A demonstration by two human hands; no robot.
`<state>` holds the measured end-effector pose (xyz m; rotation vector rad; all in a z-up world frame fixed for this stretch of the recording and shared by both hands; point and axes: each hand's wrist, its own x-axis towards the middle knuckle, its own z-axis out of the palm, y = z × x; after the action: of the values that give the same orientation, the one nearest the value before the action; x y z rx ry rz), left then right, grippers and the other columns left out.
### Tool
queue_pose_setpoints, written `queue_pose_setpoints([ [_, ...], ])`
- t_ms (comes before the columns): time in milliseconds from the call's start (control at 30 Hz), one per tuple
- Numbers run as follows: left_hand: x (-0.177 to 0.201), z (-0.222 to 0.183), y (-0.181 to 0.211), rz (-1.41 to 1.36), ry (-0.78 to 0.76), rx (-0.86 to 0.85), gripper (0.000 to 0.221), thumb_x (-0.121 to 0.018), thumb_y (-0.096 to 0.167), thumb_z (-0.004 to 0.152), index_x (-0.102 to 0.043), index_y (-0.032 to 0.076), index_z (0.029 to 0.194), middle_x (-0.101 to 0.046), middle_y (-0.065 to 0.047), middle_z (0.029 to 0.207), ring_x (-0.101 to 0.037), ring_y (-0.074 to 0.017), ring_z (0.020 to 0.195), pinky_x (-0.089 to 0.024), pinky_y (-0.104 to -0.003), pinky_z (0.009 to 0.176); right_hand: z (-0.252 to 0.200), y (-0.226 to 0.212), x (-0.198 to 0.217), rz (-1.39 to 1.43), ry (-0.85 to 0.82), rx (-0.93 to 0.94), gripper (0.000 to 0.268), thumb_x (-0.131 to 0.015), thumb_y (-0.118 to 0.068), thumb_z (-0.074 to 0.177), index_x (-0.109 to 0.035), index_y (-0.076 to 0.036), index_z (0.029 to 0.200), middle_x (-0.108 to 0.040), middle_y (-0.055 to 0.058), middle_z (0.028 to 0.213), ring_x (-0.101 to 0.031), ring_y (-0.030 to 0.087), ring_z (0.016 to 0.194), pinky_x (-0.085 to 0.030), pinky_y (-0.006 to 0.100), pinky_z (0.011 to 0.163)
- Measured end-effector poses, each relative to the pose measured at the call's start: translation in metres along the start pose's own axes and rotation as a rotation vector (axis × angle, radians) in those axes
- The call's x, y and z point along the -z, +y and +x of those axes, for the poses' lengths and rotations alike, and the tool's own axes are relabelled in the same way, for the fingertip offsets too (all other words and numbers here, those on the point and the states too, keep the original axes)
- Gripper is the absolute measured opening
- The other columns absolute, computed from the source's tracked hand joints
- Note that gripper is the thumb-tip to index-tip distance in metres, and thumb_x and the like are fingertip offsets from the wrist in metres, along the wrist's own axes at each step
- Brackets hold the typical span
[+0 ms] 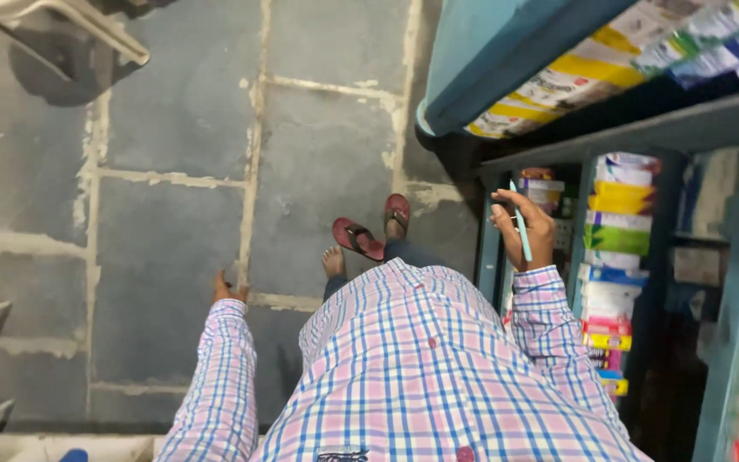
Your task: Logging medication inventory on a clipboard and selecting medicine strips from pharmacy shelves and drawers.
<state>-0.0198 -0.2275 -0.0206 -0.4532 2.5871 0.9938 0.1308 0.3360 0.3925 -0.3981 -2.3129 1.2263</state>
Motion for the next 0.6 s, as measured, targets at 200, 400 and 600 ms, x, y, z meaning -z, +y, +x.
queue_pose_setpoints([
  [200,-0.051,-0.044,0.082,-0.191,0.033,-0.096,0.109,-0.092,0.022,0.071,-0.029,0.02,0.161,-0.064,-0.02,0.128,-0.066,-0.0354,0.107,-0.055,-0.047,0.093,0.131,0.006,-0.012,-0.172,-0.116,0.517,0.035,-0.081,-0.013,0.088,-0.072,-0.008,0.121,-0.074,0.018,0.111,-0.074,0.033,0.099,-0.058,0.04,0.087],
  [400,-0.045,-0.008,0.196,-0.282,-0.017,-0.209,0.108,-0.089,0.024,0.073,-0.027,0.025,0.161,-0.061,-0.012,0.137,-0.073,-0.0263,0.085,-0.058,-0.043,0.08,0.225,-0.068,0.005,-0.095,-0.079,0.704,0.05,-0.085,-0.014,0.081,-0.068,-0.007,0.128,-0.068,0.02,0.12,-0.066,0.038,0.109,-0.053,0.043,0.094],
  [600,-0.041,-0.007,0.189,-0.519,0.16,-0.363,0.109,-0.084,0.012,0.071,-0.026,0.013,0.163,-0.059,-0.022,0.134,-0.066,-0.0321,0.104,-0.058,-0.043,0.079,0.248,-0.09,0.023,-0.023,0.019,0.719,0.05,-0.082,-0.011,0.083,-0.066,-0.007,0.13,-0.071,0.016,0.12,-0.07,0.033,0.103,-0.056,0.04,0.092],
])
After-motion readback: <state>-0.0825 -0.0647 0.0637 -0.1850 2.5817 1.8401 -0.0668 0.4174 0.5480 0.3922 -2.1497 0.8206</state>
